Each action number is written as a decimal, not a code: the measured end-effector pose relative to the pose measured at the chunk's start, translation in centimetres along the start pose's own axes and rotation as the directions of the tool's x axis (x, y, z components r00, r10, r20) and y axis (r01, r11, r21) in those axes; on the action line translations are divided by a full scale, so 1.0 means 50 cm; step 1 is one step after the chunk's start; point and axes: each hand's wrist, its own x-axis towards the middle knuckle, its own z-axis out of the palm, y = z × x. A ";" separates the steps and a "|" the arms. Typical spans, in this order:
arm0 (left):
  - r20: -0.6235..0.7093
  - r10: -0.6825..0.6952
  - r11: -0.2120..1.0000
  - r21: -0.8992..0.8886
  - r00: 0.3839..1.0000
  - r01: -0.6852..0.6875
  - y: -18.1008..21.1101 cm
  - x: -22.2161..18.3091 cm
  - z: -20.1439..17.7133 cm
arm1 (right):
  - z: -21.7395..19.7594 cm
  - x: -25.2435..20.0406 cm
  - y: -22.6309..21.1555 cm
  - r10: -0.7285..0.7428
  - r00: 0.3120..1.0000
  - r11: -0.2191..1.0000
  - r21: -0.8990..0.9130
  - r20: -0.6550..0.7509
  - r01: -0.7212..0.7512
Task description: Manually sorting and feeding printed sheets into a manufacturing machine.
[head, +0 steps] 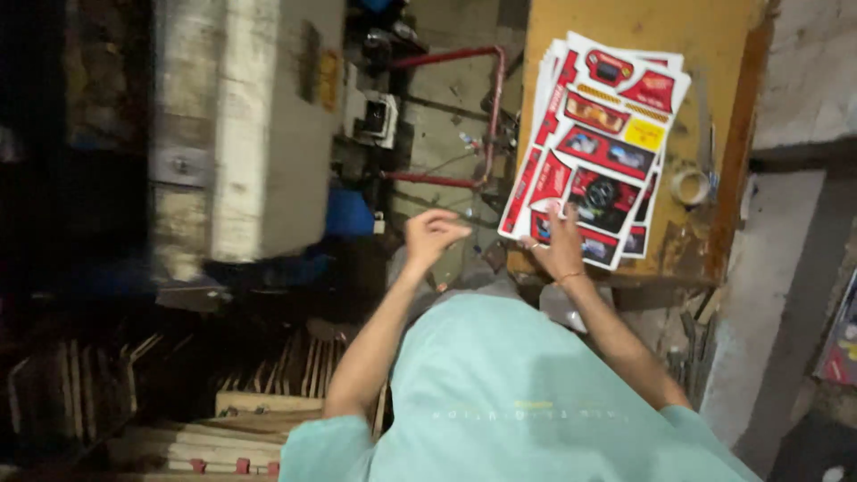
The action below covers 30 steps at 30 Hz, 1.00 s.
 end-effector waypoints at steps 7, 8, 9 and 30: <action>-0.118 0.070 0.969 0.243 0.991 -0.039 -0.330 0.127 0.173 | -0.016 -0.123 0.231 0.204 0.977 0.961 -0.204 0.058 -0.188; -0.134 -0.003 0.962 0.269 0.991 0.039 -0.304 0.123 0.179 | -0.011 -0.130 0.233 0.165 0.984 0.963 -0.227 0.062 -0.147; -0.152 -0.076 0.949 0.293 0.986 0.118 -0.277 0.119 0.184 | -0.006 -0.137 0.234 0.125 0.990 0.963 -0.249 0.068 -0.105; 0.054 0.358 0.925 0.118 0.932 -0.362 0.135 0.053 0.290 | -0.060 0.015 0.330 0.102 0.876 -0.123 0.880 0.471 -0.459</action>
